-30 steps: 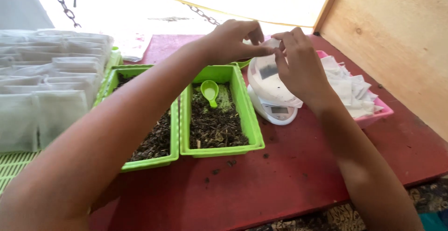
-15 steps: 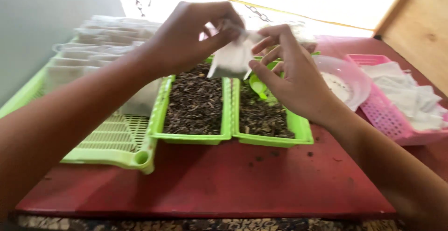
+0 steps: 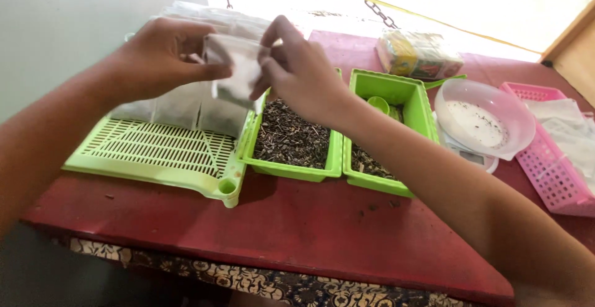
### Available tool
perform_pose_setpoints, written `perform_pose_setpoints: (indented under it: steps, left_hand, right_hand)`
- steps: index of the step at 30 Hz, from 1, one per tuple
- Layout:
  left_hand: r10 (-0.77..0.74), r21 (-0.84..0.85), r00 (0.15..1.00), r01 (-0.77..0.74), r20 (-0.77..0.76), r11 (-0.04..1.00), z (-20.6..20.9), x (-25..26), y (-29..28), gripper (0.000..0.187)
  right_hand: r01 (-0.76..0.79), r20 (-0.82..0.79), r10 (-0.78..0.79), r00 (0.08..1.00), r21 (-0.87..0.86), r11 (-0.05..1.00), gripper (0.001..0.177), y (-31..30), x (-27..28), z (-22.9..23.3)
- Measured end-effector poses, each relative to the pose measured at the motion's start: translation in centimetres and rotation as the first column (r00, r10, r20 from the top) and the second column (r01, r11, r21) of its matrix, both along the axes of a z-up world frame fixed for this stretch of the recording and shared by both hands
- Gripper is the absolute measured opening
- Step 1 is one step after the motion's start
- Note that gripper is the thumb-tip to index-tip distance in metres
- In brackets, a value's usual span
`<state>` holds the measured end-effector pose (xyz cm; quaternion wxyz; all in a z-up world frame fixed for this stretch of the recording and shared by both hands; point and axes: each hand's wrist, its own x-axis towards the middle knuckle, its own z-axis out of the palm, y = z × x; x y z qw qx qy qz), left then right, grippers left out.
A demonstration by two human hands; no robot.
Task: Filling small tea bags with tea leaves using a spoon and placing them in a basket
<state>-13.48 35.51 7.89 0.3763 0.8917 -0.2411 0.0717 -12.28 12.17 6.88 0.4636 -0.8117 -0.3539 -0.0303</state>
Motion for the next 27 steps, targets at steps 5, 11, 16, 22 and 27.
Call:
perform_pose_setpoints:
  steps: [5, 11, 16, 22, 27]
  left_hand:
    - [0.236, 0.212, 0.953, -0.195, -0.191, 0.958, 1.0, -0.8, 1.4, 0.047]
    - [0.254, 0.404, 0.926, -0.127, -0.279, 0.906, -0.1, 0.0, 2.0, 0.025]
    - [0.244, 0.441, 0.937, -0.114, -0.251, 0.890, -0.7, 0.3, 1.6, 0.048]
    - [0.144, 0.355, 0.974, -0.075, -0.174, 0.932, -2.4, 2.1, 3.1, 0.053]
    - [0.103, 0.358, 0.993, -0.075, -0.060, 0.931, -1.3, 1.6, 1.4, 0.043]
  right_hand:
    - [0.033, -0.040, -0.040, 0.998, -0.171, 0.985, 0.013, 2.6, -0.8, -0.2]
    - [0.010, 0.008, -0.007, 1.000, -0.288, 0.958, 0.022, 3.9, 0.2, -1.9]
    - [-0.001, 0.106, 0.040, 0.994, -0.344, 0.939, 0.026, 3.3, 0.7, -2.4]
    - [0.032, 0.080, -0.004, 0.997, -0.348, 0.937, 0.029, 2.6, 0.7, -2.4]
    - [0.137, 0.214, -0.089, 0.973, -0.223, 0.965, 0.031, -1.7, 1.2, -0.2]
